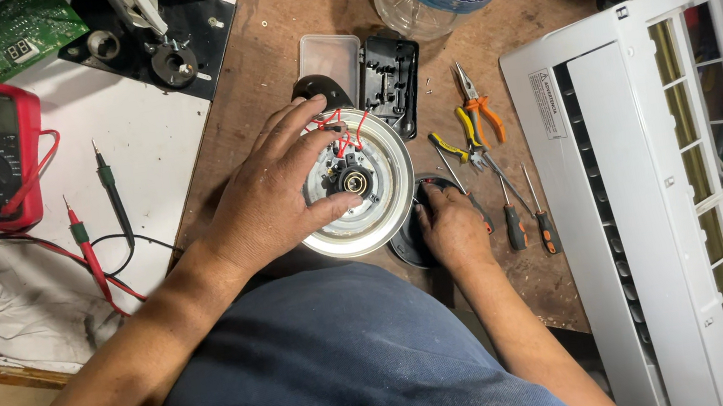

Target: The person uses a multimeter to test electrical continuity on a circular metal component with wires. They then use a screwdriver to adjust or tighten small screws on the component's central hub.

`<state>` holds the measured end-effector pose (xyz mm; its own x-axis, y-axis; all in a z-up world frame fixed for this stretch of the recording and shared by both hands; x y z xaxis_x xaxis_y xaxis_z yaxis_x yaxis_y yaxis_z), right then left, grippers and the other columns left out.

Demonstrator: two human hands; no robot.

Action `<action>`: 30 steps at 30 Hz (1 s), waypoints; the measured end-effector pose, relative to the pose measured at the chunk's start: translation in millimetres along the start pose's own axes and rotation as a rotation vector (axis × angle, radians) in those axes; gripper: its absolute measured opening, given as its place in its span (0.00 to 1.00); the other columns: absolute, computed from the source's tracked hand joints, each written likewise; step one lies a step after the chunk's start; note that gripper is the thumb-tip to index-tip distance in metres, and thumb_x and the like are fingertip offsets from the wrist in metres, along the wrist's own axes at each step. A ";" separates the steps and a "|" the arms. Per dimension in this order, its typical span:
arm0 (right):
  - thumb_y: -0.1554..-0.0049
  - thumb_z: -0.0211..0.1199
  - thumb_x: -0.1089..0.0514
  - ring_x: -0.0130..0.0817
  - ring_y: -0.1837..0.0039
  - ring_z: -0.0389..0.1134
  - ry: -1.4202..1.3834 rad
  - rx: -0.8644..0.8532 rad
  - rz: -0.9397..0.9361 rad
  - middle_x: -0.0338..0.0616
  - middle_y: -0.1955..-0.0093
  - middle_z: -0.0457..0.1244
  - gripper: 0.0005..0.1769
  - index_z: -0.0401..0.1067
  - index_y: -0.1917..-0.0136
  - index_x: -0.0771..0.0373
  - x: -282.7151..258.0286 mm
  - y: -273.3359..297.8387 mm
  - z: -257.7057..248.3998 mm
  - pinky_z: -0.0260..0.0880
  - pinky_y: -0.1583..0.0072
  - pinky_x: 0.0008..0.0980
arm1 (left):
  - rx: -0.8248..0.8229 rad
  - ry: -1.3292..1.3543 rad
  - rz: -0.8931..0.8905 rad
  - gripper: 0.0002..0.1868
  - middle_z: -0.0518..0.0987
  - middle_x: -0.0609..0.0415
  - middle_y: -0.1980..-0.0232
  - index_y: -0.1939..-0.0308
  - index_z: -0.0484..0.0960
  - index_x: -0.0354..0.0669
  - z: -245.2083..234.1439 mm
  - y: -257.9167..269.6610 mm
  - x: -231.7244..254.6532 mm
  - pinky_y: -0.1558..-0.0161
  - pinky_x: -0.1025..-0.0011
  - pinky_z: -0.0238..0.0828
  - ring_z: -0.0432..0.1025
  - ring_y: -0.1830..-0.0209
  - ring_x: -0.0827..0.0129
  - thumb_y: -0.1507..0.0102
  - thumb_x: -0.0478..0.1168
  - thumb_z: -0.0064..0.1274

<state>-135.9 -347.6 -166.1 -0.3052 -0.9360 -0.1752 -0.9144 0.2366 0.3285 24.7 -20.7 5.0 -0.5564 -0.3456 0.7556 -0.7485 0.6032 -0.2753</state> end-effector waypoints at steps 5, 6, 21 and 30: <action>0.29 0.66 0.46 0.61 0.32 0.74 -0.084 -0.010 0.010 0.50 0.34 0.71 0.26 0.78 0.20 0.50 -5.1 2.3 -14.4 0.78 0.36 0.61 | 0.020 -0.005 0.030 0.37 0.72 0.34 0.13 0.33 0.80 0.35 -1.4 -0.2 -0.2 0.13 0.44 0.64 0.65 0.11 0.39 0.36 0.50 0.83; 0.29 0.64 0.45 0.58 0.28 0.74 -0.125 -0.042 0.062 0.48 0.29 0.72 0.24 0.79 0.23 0.49 -8.8 3.2 -21.7 0.77 0.33 0.59 | 0.033 -0.009 0.045 0.37 0.72 0.33 0.14 0.34 0.80 0.35 -1.5 -0.5 -0.2 0.13 0.44 0.65 0.66 0.12 0.38 0.36 0.50 0.83; 0.40 0.69 0.47 0.50 0.51 0.82 0.405 0.282 -0.344 0.42 0.59 0.76 0.09 0.88 0.56 0.47 27.2 -50.6 31.6 0.83 0.48 0.49 | 0.055 0.092 -0.012 0.52 0.71 0.41 0.12 0.20 0.79 0.52 12.2 6.6 -3.5 0.15 0.43 0.69 0.67 0.10 0.38 0.44 0.61 0.85; 0.34 0.74 0.38 0.38 0.60 0.80 -0.513 0.069 0.336 0.36 0.67 0.72 0.08 0.88 0.43 0.32 16.7 -17.3 -63.7 0.80 0.43 0.42 | 0.068 0.070 -0.048 0.50 0.70 0.43 0.10 0.25 0.78 0.52 13.1 9.4 0.9 0.15 0.44 0.70 0.66 0.09 0.42 0.45 0.63 0.84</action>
<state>-108.2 -383.9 -115.5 -0.6531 -0.5666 -0.5024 -0.7558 0.5295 0.3853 12.5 -24.7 -4.7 -0.4947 -0.3207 0.8077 -0.7977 0.5363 -0.2757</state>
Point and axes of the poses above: each hand's wrist, its own y-axis away from the middle knuckle, its own z-axis out of the palm, x = y × z, the point moved 3 cm from there along -y, towards the middle knuckle
